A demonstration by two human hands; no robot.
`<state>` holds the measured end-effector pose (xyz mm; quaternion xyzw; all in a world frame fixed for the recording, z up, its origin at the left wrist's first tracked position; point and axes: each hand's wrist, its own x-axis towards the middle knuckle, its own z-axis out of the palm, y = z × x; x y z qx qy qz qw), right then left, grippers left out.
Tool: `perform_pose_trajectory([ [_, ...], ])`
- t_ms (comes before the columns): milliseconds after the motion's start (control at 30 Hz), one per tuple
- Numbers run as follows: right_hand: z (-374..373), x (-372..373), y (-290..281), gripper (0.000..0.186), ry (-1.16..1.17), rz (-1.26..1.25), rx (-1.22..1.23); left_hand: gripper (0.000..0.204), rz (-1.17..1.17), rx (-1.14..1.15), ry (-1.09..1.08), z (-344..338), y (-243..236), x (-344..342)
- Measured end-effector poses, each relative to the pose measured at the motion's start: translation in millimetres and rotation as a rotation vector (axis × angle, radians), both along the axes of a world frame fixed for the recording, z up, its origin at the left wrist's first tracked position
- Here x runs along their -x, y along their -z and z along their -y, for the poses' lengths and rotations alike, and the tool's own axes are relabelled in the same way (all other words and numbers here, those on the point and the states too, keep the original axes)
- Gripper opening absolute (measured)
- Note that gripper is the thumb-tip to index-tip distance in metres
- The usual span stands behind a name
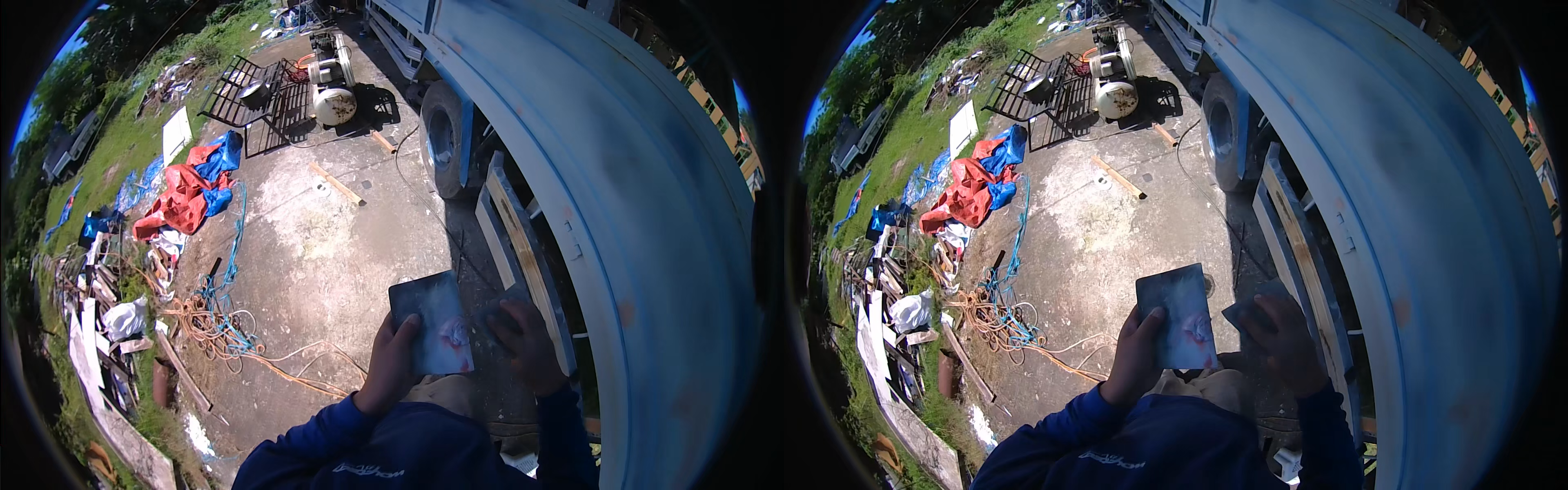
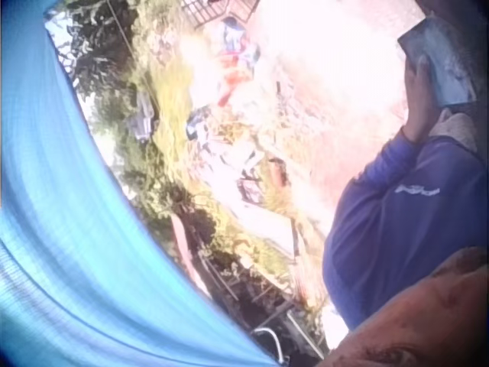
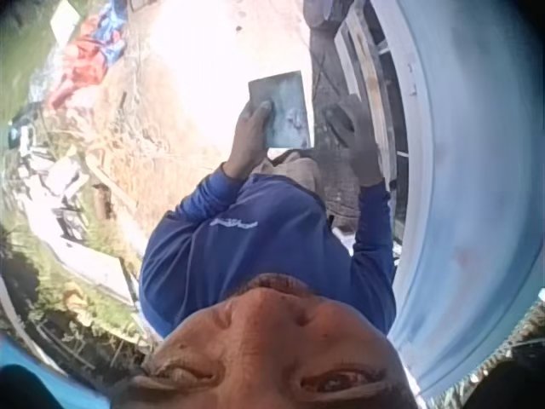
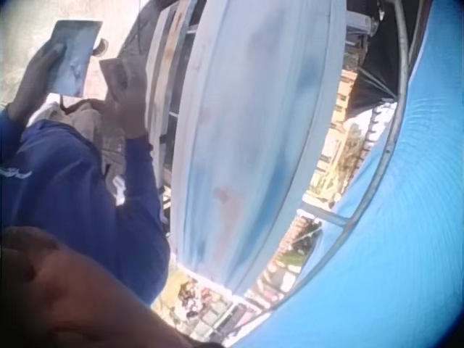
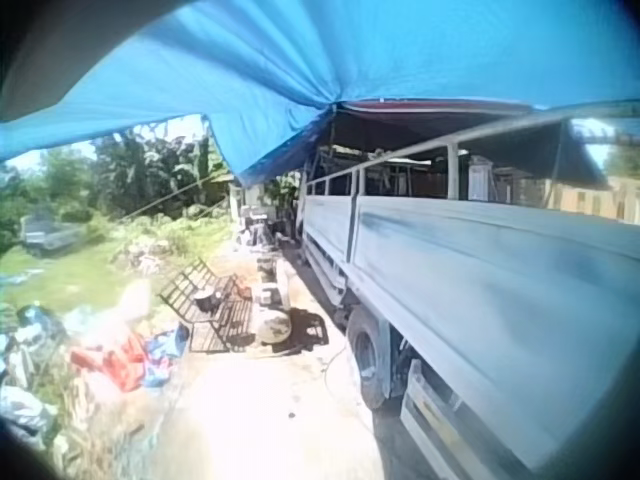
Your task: The person sands the side panel of a white truck using a sanding block to smooth the surface. They then move to the rear of the truck to apply a substance from a can onto a sanding sheet using a small tool.
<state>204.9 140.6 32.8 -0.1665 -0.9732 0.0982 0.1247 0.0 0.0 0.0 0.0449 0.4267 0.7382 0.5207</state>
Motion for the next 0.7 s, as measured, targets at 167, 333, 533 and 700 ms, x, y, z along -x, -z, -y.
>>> perform_pose_trajectory([
  [167, -18, 36, -27, 0.043, -0.155, -0.194, -0.145, 0.034, -0.308, -0.049, -0.003, -35, -44, 32],
  [333, -61, 33, -55, 0.039, -0.157, -0.192, -0.287, 0.035, -0.398, -0.119, -0.005, -72, -39, 27],
  [533, -83, 36, -75, 0.029, -0.075, -0.137, -0.308, 0.041, -0.499, -0.135, 0.283, -98, -45, 31],
  [700, -46, 48, -51, 0.032, -0.065, -0.151, -0.195, 0.036, -0.690, -0.166, 0.245, -125, -59, 41],
])
